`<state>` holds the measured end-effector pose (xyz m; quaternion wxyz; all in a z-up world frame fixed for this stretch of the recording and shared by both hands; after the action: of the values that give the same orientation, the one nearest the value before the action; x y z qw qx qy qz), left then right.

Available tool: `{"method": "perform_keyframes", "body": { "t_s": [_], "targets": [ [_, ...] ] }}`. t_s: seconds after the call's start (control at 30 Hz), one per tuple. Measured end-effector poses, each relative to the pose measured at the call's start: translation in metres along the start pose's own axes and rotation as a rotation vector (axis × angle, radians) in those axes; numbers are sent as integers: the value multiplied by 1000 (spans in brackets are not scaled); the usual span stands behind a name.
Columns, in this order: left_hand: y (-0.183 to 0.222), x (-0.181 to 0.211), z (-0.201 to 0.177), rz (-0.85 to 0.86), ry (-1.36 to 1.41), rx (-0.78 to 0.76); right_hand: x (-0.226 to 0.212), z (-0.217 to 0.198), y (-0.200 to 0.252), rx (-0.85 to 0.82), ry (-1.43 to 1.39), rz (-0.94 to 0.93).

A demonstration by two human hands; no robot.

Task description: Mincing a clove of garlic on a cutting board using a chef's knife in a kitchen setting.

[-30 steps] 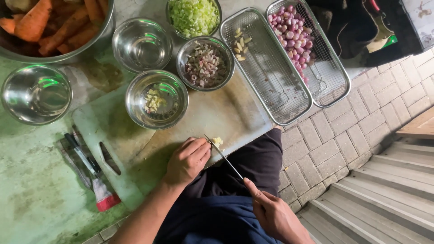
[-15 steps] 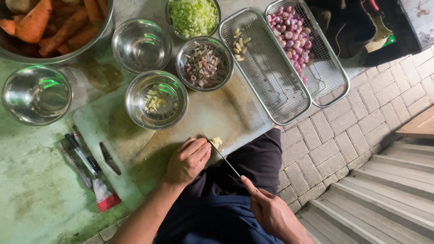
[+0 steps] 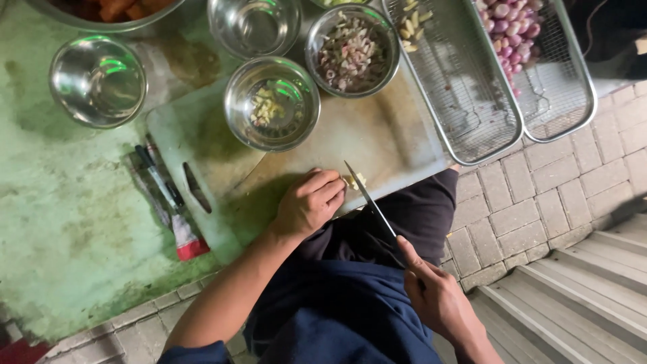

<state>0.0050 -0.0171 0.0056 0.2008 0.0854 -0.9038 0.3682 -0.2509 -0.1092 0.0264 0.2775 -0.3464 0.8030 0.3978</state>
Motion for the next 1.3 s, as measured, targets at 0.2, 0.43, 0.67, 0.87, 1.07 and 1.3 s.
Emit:
{"method": "perform_keyframes", "body": {
  "t_s": [0.2,0.43,0.67,0.87,1.07,1.3],
  "targets": [
    [3,-2,3,2,-14,-16,-7,2,0,-53,23,-12],
    [6,-2,5,-21,-19,-11,-2,3,-1,-76,25,1],
    [4,-1,4,-7,-29,-11,1,3,-2,-68,49,-46],
    [4,-1,5,-13,-51,-10,-6,5,0,-50,110,-71],
    [4,-1,4,-12,-58,-9,-5,7,1,-32,116,-89],
    [4,-1,4,-18,-82,-5,-8,6,-4,-55,107,-48]
  ]
}}
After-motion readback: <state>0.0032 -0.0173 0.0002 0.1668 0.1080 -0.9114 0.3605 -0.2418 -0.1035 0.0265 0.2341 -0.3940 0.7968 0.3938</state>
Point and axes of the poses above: each hand's wrist, its own y-axis away from the middle knuckle, its own z-axis out of the palm, x = y × z, the point moved 3 cm from there along -y, towards the middle knuckle, and after that the axes turned 11 degrees about -y, right-handed, at the moved point
